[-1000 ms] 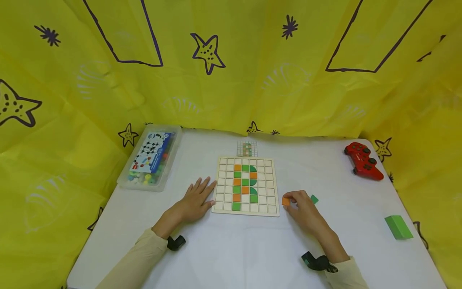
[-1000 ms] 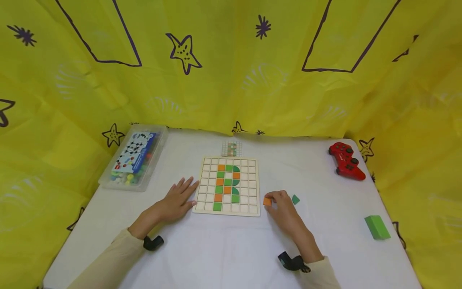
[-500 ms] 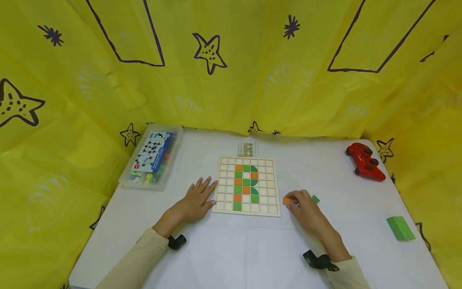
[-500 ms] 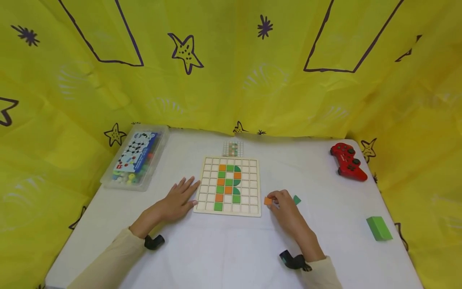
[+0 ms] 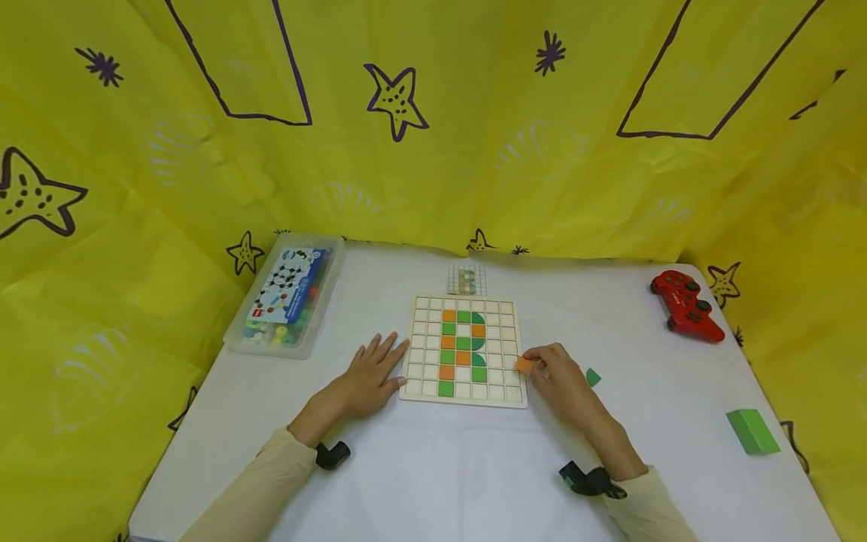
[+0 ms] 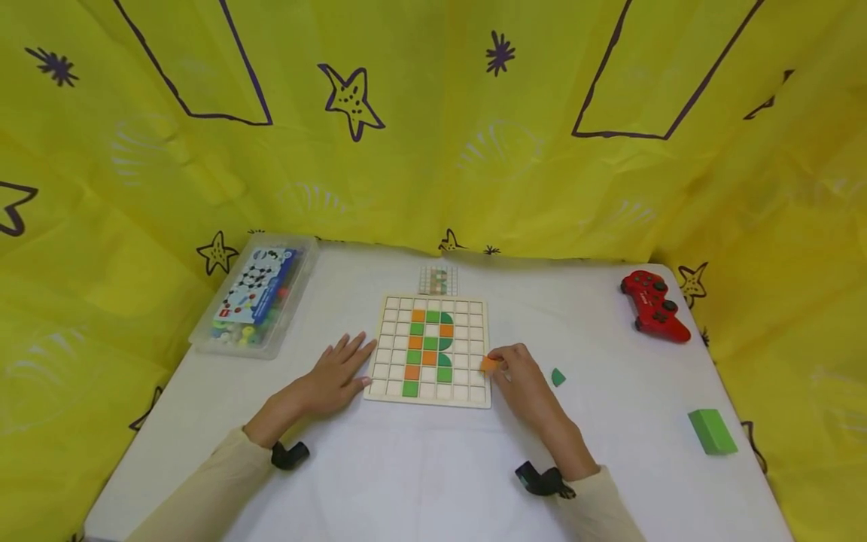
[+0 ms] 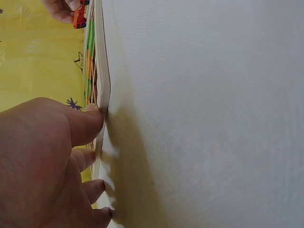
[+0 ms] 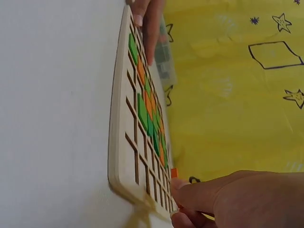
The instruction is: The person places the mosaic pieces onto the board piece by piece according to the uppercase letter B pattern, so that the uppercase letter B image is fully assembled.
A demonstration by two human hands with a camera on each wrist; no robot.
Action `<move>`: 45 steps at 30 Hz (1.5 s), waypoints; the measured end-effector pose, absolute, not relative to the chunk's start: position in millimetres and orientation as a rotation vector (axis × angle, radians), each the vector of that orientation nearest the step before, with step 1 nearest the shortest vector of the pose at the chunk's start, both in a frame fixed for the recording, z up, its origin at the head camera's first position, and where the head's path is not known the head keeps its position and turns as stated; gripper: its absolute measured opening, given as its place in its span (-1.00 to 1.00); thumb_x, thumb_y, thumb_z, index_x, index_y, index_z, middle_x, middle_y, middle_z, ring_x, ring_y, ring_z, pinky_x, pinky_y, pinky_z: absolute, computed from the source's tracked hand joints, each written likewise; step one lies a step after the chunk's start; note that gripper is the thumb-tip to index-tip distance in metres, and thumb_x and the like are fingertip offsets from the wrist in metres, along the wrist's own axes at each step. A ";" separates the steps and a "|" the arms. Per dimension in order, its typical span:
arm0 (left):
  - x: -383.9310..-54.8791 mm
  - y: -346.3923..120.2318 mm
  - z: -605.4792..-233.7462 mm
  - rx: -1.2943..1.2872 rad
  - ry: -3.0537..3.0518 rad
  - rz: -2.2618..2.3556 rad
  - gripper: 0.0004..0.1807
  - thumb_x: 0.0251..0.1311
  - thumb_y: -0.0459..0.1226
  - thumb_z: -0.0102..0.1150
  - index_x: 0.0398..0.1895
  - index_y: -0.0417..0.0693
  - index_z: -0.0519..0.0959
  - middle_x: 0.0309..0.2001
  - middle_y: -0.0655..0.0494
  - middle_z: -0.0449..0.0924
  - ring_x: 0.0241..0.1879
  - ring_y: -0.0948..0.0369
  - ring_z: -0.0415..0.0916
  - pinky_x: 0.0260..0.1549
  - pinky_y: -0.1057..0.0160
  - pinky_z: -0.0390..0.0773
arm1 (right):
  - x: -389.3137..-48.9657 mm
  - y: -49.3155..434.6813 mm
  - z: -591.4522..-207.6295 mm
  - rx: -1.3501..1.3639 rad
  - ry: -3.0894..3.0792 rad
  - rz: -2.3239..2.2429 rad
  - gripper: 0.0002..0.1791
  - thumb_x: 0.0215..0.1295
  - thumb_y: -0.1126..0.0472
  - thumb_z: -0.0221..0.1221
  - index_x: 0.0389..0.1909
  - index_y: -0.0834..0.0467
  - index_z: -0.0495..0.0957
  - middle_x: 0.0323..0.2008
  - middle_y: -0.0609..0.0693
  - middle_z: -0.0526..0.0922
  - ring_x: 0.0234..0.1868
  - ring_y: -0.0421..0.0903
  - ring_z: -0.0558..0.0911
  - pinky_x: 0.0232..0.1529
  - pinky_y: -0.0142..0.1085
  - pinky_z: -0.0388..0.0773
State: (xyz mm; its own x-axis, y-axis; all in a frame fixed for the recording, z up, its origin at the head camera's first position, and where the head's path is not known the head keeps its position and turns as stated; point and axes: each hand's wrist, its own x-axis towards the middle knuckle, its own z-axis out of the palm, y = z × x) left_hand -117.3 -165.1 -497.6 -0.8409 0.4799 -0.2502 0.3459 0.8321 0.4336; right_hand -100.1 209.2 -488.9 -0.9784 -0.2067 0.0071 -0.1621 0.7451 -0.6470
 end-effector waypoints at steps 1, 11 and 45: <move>-117.5 -165.0 -498.1 0.623 2.664 0.538 -0.24 0.67 -0.01 -0.10 0.75 0.00 -0.07 0.73 -0.13 -0.23 0.69 -0.22 -0.38 0.59 -0.34 -0.21 | -99.9 203.1 -489.2 -0.311 2.862 -1.060 -0.72 0.51 0.30 0.24 0.16 0.28 0.61 0.05 0.15 0.56 -0.03 -0.01 0.59 -0.04 -0.14 0.58; -118.8 -164.6 -498.8 0.636 2.669 0.551 -0.24 0.67 0.00 -0.10 0.75 0.01 -0.08 0.73 -0.13 -0.24 0.69 -0.22 -0.39 0.59 -0.34 -0.22 | -84.6 143.4 -498.9 -0.522 2.864 -0.992 -0.81 0.43 0.29 0.35 0.00 0.19 0.68 -0.11 -0.06 0.53 -0.10 -0.15 0.58 -0.08 -0.27 0.62; -116.6 -164.3 -497.9 0.633 2.662 0.556 -0.24 0.66 -0.02 -0.09 0.75 -0.02 -0.06 0.73 -0.15 -0.23 0.69 -0.24 -0.38 0.58 -0.35 -0.22 | -84.7 248.9 -479.4 -0.059 2.957 -0.840 -0.51 0.46 0.20 0.31 0.28 0.36 0.50 0.19 0.40 0.46 0.20 0.38 0.48 0.16 0.28 0.49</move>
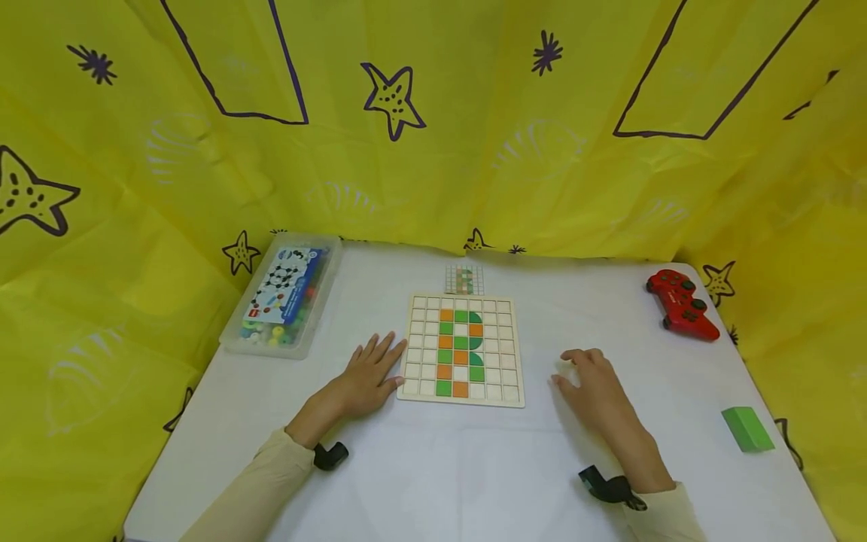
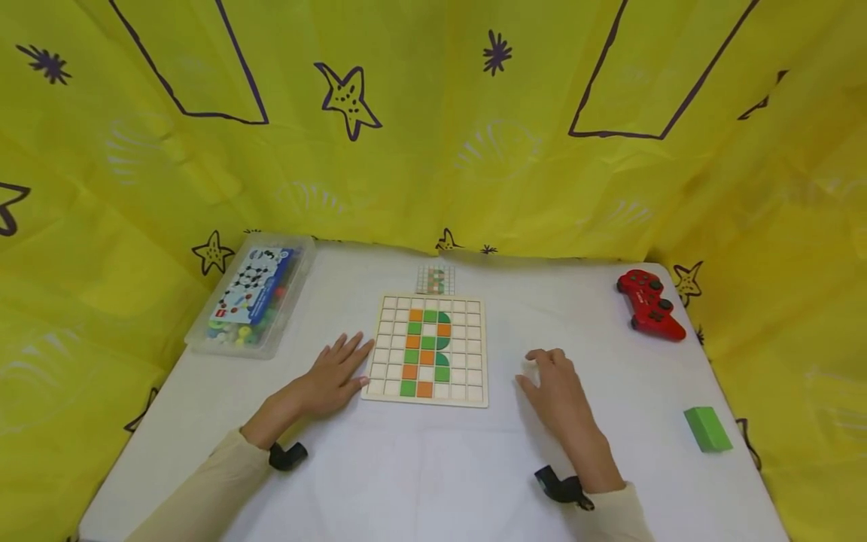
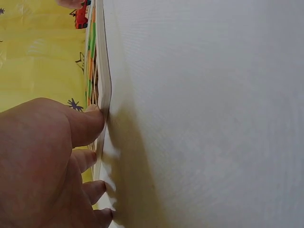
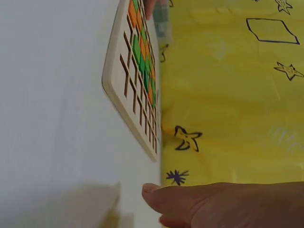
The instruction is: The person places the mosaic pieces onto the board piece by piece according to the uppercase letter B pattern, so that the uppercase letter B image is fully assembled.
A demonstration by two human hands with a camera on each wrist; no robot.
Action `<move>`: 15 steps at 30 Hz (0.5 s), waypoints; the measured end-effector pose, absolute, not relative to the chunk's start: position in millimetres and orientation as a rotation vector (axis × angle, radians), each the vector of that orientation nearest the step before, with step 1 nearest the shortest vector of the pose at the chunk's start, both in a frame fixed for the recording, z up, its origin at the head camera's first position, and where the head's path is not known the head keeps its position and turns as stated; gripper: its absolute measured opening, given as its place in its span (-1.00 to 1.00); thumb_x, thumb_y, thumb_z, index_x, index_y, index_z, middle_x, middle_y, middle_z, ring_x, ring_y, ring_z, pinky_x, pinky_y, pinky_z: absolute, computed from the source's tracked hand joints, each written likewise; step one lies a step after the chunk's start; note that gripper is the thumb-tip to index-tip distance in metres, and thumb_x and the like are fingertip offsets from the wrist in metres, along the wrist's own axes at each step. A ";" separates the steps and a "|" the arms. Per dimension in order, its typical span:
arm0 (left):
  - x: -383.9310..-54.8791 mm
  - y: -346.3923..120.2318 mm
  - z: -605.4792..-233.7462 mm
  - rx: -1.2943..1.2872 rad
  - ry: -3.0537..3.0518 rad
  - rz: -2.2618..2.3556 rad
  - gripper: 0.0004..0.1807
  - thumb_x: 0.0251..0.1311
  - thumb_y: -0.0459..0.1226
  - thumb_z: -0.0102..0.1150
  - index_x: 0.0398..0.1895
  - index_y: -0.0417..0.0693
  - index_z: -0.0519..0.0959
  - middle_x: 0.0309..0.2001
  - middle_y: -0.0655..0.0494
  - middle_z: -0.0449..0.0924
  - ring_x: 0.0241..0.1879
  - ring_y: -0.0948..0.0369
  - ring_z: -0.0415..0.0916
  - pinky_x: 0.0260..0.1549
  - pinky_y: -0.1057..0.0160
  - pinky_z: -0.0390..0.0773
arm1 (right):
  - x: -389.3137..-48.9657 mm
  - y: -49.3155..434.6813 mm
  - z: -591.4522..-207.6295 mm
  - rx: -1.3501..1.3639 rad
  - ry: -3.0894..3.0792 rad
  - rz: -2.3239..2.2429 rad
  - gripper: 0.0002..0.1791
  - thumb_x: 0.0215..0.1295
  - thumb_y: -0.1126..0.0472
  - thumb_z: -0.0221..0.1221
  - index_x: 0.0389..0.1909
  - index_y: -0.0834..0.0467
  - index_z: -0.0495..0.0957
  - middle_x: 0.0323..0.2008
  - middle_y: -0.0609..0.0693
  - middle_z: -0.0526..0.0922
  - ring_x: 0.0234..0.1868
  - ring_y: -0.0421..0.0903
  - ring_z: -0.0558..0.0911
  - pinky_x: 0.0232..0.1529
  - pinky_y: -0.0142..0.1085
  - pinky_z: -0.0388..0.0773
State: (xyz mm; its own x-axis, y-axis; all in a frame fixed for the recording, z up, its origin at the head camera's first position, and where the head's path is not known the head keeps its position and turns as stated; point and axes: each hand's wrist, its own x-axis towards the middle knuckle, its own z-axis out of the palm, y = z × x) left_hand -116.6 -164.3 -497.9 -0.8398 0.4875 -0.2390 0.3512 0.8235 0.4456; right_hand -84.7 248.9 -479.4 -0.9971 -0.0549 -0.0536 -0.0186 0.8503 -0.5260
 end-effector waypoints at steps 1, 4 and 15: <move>-116.6 -164.4 -498.0 0.634 2.663 0.554 -0.24 0.66 -0.02 -0.09 0.75 -0.03 -0.06 0.73 -0.15 -0.23 0.69 -0.24 -0.38 0.58 -0.35 -0.22 | -84.6 255.3 -477.9 -0.022 2.943 -0.817 -0.47 0.46 0.18 0.31 0.31 0.37 0.46 0.21 0.45 0.42 0.21 0.41 0.45 0.16 0.30 0.47; -116.4 -164.6 -497.9 0.637 2.665 0.560 -0.24 0.66 -0.02 -0.09 0.75 -0.03 -0.06 0.73 -0.16 -0.22 0.69 -0.24 -0.38 0.58 -0.36 -0.22 | -84.7 269.7 -474.5 0.058 2.888 -0.752 -0.42 0.48 0.13 0.28 0.30 0.44 0.39 0.22 0.56 0.33 0.17 0.48 0.41 0.09 0.31 0.45; -115.5 -165.4 -496.3 0.632 2.662 0.569 -0.26 0.67 -0.05 -0.09 0.74 -0.05 -0.05 0.72 -0.17 -0.21 0.69 -0.25 -0.37 0.58 -0.37 -0.21 | -87.8 272.4 -485.7 -0.045 2.859 -0.771 -0.75 0.51 0.37 0.18 0.13 0.31 0.52 0.18 0.46 0.46 0.18 0.47 0.47 0.08 0.33 0.38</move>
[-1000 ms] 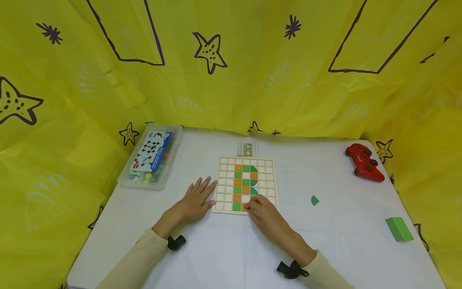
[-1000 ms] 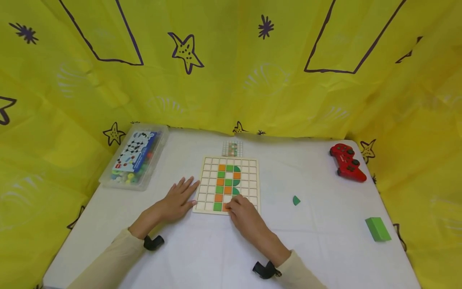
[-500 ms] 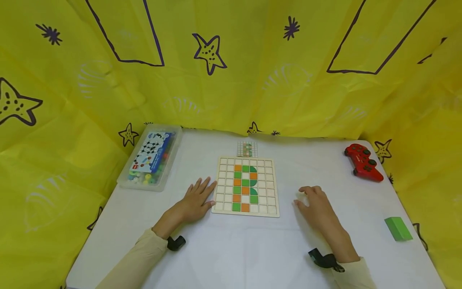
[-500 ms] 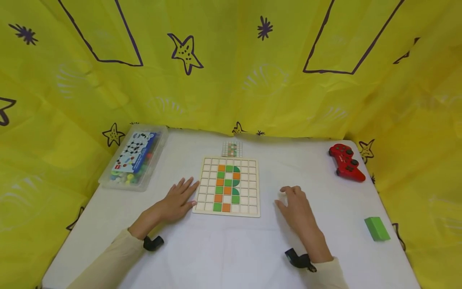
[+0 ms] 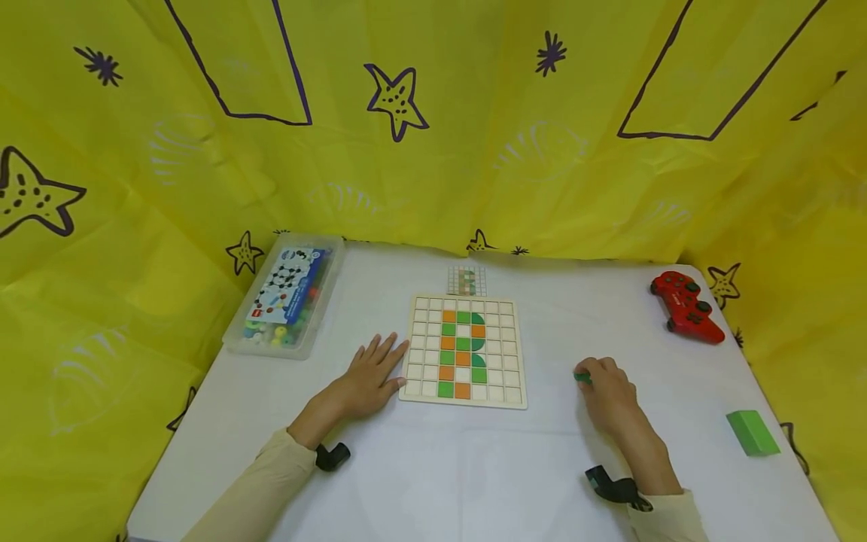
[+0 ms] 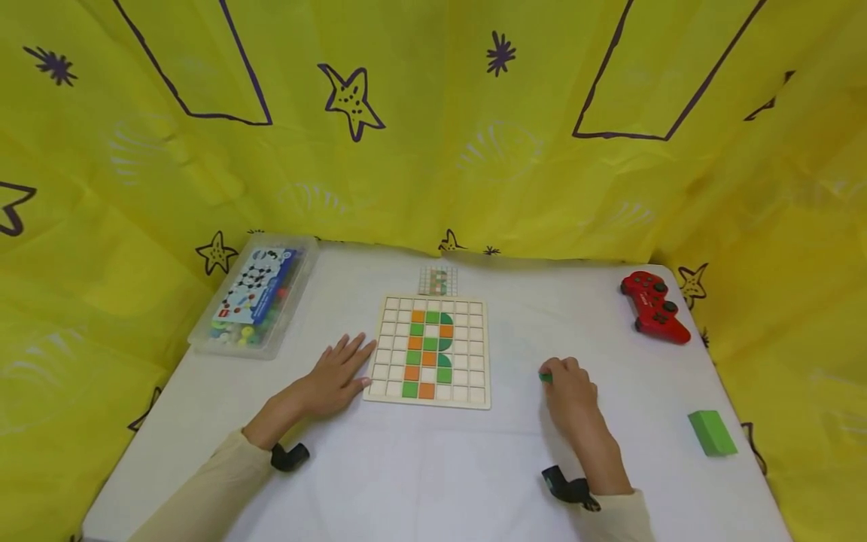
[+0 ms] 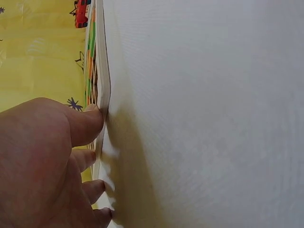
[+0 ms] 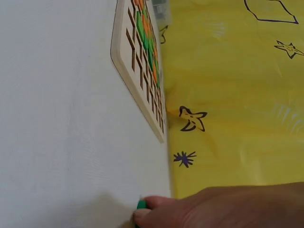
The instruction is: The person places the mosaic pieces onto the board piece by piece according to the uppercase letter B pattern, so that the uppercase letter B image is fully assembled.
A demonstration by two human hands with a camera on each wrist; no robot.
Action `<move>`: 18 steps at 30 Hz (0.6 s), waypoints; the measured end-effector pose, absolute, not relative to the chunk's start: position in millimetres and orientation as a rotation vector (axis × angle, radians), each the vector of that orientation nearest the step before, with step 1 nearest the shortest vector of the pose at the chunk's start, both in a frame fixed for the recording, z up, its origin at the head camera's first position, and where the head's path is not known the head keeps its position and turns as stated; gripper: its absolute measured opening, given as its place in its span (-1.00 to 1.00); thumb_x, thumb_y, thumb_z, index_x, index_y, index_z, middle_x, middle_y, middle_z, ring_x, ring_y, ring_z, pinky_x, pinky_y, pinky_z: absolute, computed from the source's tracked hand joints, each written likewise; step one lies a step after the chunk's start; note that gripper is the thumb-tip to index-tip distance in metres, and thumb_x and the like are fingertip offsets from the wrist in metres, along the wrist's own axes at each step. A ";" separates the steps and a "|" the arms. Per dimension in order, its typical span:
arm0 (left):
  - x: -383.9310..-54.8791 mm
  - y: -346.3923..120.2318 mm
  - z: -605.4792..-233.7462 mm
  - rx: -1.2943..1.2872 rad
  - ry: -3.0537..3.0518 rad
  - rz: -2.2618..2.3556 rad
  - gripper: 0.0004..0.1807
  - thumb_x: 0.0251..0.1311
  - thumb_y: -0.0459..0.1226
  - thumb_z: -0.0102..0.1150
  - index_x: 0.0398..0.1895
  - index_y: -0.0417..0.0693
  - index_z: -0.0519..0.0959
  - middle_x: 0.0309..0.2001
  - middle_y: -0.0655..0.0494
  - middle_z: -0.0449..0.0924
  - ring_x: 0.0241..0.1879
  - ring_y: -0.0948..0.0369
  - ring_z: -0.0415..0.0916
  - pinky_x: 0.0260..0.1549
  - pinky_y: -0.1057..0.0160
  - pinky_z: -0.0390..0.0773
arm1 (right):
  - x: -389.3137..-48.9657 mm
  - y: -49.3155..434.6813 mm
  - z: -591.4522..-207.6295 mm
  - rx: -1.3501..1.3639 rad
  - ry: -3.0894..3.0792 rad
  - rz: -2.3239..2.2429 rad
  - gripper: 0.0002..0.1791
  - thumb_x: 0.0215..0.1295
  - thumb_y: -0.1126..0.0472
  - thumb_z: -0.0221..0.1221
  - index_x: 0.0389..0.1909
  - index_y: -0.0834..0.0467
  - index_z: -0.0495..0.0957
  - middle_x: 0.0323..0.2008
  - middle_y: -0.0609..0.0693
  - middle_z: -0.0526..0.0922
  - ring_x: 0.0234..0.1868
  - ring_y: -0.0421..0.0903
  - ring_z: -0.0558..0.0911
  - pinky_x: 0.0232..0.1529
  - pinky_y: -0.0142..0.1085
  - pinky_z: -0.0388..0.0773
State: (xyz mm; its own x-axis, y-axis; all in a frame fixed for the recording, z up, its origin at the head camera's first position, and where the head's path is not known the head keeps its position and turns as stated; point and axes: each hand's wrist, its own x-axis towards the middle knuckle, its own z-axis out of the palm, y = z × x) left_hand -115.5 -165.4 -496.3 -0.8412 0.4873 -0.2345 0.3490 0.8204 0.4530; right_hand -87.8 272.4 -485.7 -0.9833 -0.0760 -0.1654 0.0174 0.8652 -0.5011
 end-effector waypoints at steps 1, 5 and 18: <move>-115.5 -165.1 -496.5 0.635 2.663 0.571 -0.26 0.67 -0.05 -0.09 0.74 -0.05 -0.04 0.72 -0.18 -0.20 0.69 -0.26 -0.36 0.58 -0.37 -0.21 | -86.7 271.8 -485.3 -0.071 2.866 -0.778 -0.74 0.49 0.37 0.19 0.13 0.29 0.54 0.20 0.43 0.48 0.20 0.47 0.46 0.09 0.35 0.36; -115.6 -164.5 -495.9 0.631 2.660 0.563 -0.25 0.66 -0.03 -0.08 0.74 -0.03 -0.05 0.73 -0.16 -0.22 0.69 -0.24 -0.37 0.58 -0.36 -0.21 | -83.4 272.1 -483.7 -0.080 2.897 -0.789 -0.65 0.44 0.25 0.27 0.16 0.29 0.54 0.20 0.43 0.49 0.20 0.45 0.45 0.01 0.30 0.32; -117.2 -165.6 -499.9 0.638 2.664 0.569 -0.24 0.66 -0.02 -0.10 0.75 -0.02 -0.06 0.73 -0.15 -0.22 0.69 -0.23 -0.39 0.58 -0.36 -0.22 | -78.2 265.3 -495.6 -0.006 2.883 -0.897 -0.70 0.52 0.26 0.22 0.14 0.32 0.51 0.09 0.42 0.49 0.02 0.27 0.54 -0.07 0.09 0.54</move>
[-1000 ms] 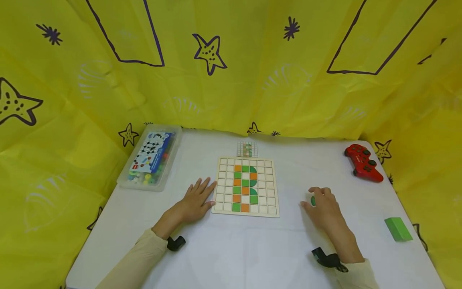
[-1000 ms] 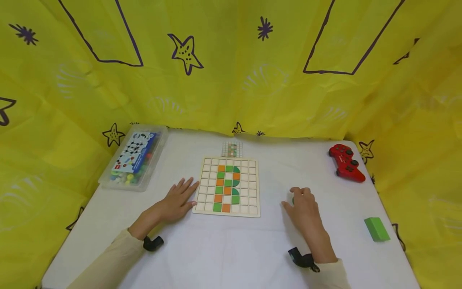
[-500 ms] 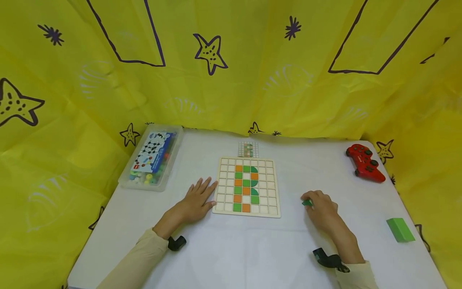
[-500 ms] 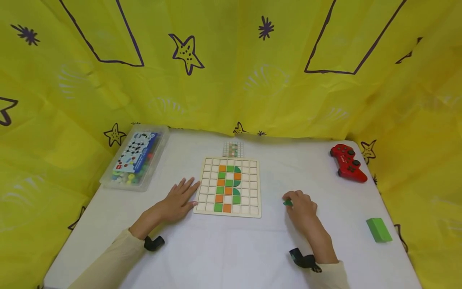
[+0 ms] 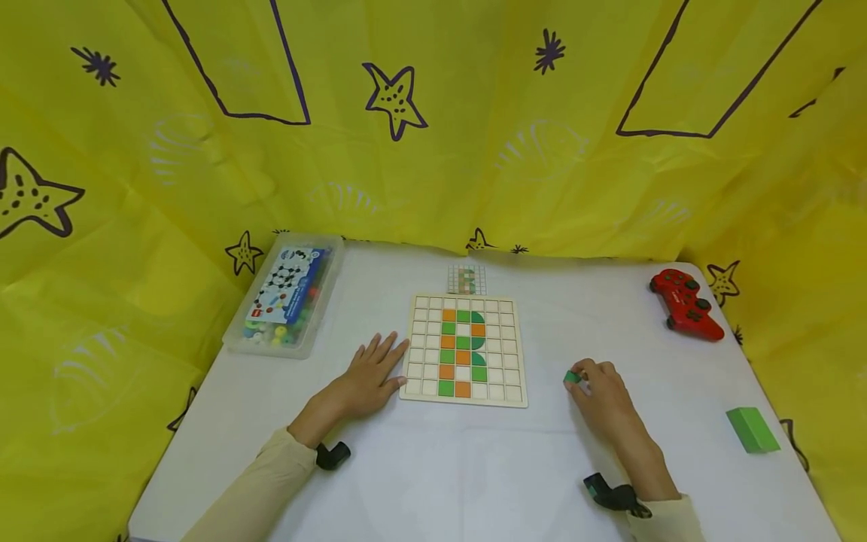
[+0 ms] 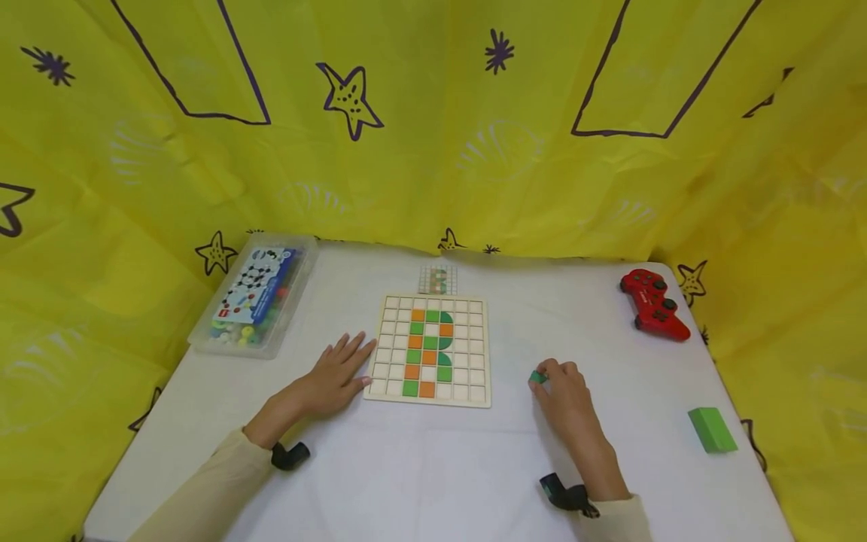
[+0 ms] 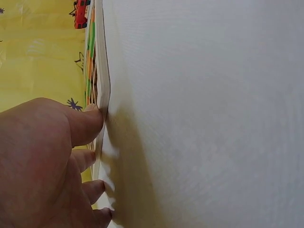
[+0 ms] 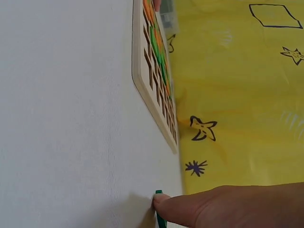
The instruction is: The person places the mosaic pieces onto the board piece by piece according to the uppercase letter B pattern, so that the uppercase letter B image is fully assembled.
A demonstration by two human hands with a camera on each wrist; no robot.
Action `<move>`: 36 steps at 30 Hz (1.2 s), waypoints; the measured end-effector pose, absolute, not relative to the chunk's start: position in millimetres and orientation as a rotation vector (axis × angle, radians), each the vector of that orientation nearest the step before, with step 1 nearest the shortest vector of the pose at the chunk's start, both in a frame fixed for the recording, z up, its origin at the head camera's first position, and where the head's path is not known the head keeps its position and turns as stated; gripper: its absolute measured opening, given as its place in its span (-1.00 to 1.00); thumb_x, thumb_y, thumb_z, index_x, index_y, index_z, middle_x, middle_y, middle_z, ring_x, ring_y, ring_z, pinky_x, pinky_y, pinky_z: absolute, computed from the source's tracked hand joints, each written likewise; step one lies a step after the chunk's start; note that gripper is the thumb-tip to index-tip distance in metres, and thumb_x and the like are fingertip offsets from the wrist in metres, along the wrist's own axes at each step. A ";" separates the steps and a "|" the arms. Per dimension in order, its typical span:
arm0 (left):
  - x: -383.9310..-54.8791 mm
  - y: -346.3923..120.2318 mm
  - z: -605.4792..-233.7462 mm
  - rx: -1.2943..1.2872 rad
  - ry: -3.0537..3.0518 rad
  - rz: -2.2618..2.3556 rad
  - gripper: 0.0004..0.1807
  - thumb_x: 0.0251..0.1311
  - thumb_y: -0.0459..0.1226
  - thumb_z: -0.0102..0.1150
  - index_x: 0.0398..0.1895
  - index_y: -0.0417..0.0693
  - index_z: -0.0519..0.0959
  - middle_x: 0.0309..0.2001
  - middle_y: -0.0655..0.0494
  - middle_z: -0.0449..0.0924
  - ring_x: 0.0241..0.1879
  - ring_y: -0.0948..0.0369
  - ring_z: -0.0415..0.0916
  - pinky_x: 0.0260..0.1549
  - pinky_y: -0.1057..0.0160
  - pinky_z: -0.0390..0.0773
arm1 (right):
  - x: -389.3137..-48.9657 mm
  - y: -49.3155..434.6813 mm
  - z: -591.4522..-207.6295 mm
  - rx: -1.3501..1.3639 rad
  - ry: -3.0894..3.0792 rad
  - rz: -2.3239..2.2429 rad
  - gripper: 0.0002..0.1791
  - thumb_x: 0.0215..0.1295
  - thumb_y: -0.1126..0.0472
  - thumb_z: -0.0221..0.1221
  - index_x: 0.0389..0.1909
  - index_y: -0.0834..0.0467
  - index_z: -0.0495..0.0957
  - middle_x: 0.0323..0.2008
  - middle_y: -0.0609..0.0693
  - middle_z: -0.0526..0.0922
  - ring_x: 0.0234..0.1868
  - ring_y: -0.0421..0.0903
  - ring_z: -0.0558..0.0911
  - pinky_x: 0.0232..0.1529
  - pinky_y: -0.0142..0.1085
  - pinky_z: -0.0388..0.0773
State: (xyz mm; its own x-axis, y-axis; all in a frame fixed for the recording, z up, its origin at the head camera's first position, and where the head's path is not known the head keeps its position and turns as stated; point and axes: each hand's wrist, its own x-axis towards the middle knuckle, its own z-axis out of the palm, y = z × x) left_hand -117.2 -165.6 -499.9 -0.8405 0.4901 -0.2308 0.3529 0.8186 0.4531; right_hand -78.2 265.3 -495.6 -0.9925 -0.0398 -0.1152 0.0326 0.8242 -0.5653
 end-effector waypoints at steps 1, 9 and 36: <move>-117.4 -165.9 -500.5 0.638 2.665 0.569 -0.24 0.66 -0.02 -0.09 0.75 -0.02 -0.06 0.73 -0.15 -0.22 0.69 -0.24 -0.39 0.58 -0.37 -0.22 | -78.4 262.9 -495.6 -0.009 2.883 -0.901 -0.70 0.52 0.26 0.22 0.15 0.31 0.51 0.09 0.42 0.49 0.01 0.26 0.54 -0.08 0.08 0.54; -118.5 -166.2 -504.0 0.645 2.662 0.551 -0.24 0.66 0.01 -0.10 0.75 0.02 -0.07 0.73 -0.13 -0.23 0.69 -0.23 -0.38 0.58 -0.36 -0.21 | -79.3 244.3 -491.7 0.053 2.889 -0.889 -0.69 0.49 0.20 0.28 0.10 0.31 0.55 0.03 0.36 0.49 -0.11 0.14 0.51 -0.17 -0.06 0.49; -116.9 -164.6 -499.9 0.632 2.667 0.548 -0.25 0.66 -0.01 -0.09 0.75 -0.01 -0.04 0.73 -0.14 -0.21 0.69 -0.24 -0.36 0.58 -0.36 -0.20 | -78.7 212.3 -494.8 -0.123 2.890 -1.018 -0.67 0.41 0.30 0.31 0.12 0.33 0.60 0.01 0.24 0.53 -0.06 0.09 0.61 -0.08 -0.06 0.62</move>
State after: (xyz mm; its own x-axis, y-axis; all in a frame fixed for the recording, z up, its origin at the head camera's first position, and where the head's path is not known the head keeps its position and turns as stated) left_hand -116.9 -164.6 -499.9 -0.8412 0.4854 -0.2381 0.3520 0.8260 0.4402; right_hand -78.7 212.3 -494.8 -0.9940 -0.1003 -0.0441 -0.0505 0.7769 -0.6276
